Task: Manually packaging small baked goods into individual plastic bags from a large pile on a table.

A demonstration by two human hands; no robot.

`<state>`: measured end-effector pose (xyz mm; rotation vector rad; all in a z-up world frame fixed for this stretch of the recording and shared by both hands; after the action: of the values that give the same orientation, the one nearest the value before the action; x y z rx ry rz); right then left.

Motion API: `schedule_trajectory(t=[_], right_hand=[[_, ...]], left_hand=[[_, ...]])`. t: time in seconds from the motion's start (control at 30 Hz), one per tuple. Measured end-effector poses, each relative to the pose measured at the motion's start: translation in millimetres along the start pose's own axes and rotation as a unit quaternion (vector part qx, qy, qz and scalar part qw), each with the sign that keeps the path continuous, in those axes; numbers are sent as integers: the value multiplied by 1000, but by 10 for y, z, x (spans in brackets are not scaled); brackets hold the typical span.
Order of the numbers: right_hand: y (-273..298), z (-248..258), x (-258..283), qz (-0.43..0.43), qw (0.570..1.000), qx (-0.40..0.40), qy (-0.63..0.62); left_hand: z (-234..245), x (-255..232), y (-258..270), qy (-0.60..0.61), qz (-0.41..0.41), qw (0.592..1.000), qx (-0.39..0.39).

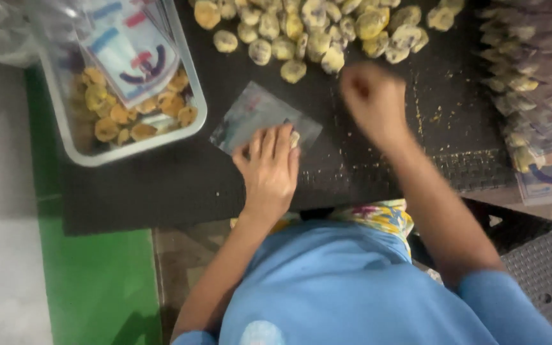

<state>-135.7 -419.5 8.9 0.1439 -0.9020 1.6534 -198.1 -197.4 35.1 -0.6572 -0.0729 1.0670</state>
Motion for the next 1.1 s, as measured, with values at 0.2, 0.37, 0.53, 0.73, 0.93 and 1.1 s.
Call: schedule_trajectory(t=[0.2, 0.37, 0.53, 0.73, 0.93, 1.1], right_hand=[[-270, -414, -288, 135, 975, -13, 175], [-74, 154, 319, 52, 997, 43, -43], [330, 188, 617, -63, 951, 178, -244], [641, -55, 526, -16, 994, 71, -80], [566, -94, 653, 31, 997, 65, -23], [316, -17, 851, 143, 983, 104, -56]], left_hand=[[-77, -46, -49, -68, -11, 997, -39], [-288, 90, 53, -4, 1, 1000, -10], [-405, 151, 119, -6, -16, 1000, -23], [-308, 158, 120, -8, -20, 1000, -14], [-332, 196, 205, -9, -57, 998, -11], [-287, 296, 258, -14, -59, 998, -4]])
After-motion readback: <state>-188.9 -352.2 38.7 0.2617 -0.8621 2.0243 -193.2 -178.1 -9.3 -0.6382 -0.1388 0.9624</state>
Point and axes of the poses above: each hand's wrist, its own y-axis away from the middle knuckle, its own z-axis out of the back of the hand, x = y × z, the point moved 2 cm from there along -y, towards the middle knuckle, and after that the axes turned 2 degrees about -x, right-handed, at the moved point
